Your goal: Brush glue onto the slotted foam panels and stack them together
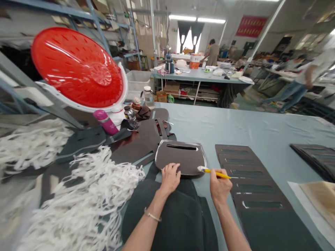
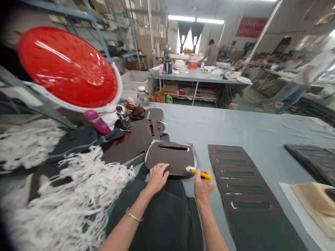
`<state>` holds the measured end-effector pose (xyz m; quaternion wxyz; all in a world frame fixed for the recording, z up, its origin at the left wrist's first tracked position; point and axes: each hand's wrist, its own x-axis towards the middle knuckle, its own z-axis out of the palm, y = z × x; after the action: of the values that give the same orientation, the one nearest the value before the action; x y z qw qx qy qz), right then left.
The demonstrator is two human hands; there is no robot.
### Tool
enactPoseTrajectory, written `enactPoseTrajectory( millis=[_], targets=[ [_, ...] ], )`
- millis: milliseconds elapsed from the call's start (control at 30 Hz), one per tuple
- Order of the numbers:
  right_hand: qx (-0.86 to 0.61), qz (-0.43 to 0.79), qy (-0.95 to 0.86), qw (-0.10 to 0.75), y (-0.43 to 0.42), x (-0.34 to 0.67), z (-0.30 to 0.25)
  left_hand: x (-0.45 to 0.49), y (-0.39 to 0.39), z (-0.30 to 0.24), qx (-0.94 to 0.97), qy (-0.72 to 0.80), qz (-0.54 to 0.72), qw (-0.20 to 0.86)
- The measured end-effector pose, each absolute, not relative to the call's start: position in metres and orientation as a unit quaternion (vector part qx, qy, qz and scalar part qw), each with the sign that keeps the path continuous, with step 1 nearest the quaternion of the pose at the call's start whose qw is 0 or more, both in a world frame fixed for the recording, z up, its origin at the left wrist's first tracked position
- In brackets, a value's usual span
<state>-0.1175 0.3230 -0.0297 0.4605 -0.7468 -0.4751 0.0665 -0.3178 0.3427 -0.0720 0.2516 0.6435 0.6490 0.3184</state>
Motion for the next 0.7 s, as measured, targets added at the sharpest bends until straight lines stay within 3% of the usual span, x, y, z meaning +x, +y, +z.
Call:
enactPoseTrajectory(
  millis=[67,233,367,533,600,700],
  targets=[
    [-0.656,0.153,-0.551,0.491,0.321,-0.167,-0.029,-0.344,0.361,-0.068,0.593,0.647,0.349,0.329],
    [-0.475,0.273,-0.677,0.491,0.322,-0.257,-0.052,-0.396,0.391,-0.071,0.567,0.668,0.349,0.334],
    [-0.541,0.237,-0.660,0.465,0.311,-0.200,-0.070,-0.404,0.392,-0.082,0.584,0.664,0.328,0.333],
    [-0.670,0.058,-0.584,0.454,0.298,-0.089,-0.059,-0.389,0.382,-0.088,0.628,0.650,0.306,0.298],
    [-0.686,0.026,-0.547,0.480,0.314,-0.095,-0.051,-0.378,0.376,-0.088,0.648,0.671,0.275,0.231],
    [-0.619,0.113,-0.572,0.526,0.359,-0.165,-0.044,-0.362,0.366,-0.088,0.665,0.695,0.242,0.124]
  ],
)
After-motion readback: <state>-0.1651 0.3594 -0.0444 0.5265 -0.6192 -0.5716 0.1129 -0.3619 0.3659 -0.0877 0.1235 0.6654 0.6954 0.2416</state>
